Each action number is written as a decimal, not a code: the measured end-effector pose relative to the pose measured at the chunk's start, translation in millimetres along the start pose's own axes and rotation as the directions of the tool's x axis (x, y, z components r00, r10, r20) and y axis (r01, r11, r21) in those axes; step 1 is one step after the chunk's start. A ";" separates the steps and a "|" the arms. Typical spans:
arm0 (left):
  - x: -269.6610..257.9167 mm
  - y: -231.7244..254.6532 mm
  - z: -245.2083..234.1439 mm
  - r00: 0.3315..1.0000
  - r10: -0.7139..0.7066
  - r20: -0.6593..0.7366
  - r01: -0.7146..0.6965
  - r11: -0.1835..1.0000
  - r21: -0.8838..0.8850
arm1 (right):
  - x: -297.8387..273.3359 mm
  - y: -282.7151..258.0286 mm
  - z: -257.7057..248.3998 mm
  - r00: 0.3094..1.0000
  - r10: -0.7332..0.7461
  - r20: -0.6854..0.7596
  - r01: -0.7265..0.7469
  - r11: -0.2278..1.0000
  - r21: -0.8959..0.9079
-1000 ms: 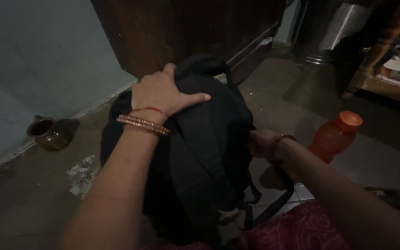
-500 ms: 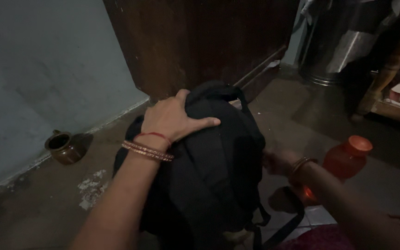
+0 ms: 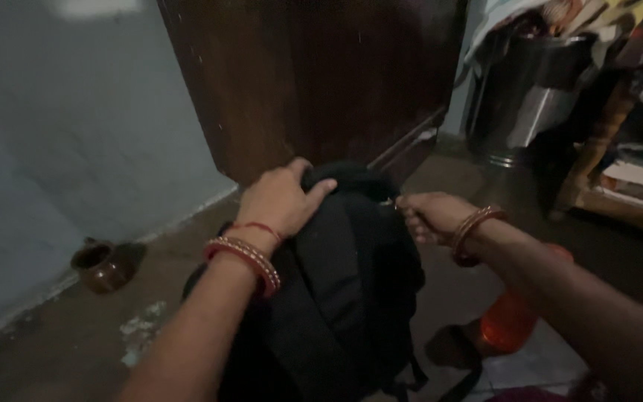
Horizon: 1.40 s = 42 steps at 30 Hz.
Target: The person packs a black backpack with a white charger and red cable, then places an orange plastic bottle inside. They zip the bag closed and adjust the straps.
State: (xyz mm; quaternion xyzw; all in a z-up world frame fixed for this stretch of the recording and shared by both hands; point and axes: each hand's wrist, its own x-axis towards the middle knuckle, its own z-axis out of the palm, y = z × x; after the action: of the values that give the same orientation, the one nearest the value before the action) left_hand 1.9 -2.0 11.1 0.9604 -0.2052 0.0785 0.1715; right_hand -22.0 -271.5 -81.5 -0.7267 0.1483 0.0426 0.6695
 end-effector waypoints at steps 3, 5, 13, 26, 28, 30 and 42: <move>1.9 -2.4 -2.2 1.000 0.020 -0.014 -0.021 0.998 -0.063 | -3.7 -13.3 5.2 0.997 -0.056 0.046 0.062 0.988 -0.140; 3.6 -1.0 0.4 0.999 0.027 -0.034 -0.029 0.998 -0.052 | -7.1 -23.1 6.4 0.999 -0.037 -0.009 0.034 0.965 -0.259; 17.6 2.3 0.7 0.999 0.031 -0.027 -0.031 0.999 0.019 | -18.0 -46.4 -0.9 1.000 -0.013 -0.003 0.010 0.912 -0.410; 19.0 81.0 39.1 0.952 0.305 0.029 -0.304 0.952 -0.021 | -17.0 -49.0 -6.1 1.000 -0.014 0.001 0.013 0.897 -0.442; 19.4 85.2 49.0 0.949 0.317 -0.007 -0.316 0.948 0.021 | -16.4 -51.2 -5.8 1.000 -0.022 0.003 0.021 0.881 -0.472; 18.7 89.3 63.3 0.917 0.368 -0.157 -0.366 0.930 0.039 | -15.3 -51.6 -5.9 0.999 -0.036 0.010 0.036 0.878 -0.477; 27.4 96.7 73.1 0.939 0.255 -0.230 -0.253 0.967 0.038 | -6.7 -27.9 -20.7 0.973 -0.206 0.104 0.226 0.764 -0.604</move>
State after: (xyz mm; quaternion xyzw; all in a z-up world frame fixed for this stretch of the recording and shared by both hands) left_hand -8.2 -121.4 -21.9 0.9106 -0.3055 0.2130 0.1790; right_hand -23.6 -289.2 -50.8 -0.9153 0.0313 0.0223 0.4010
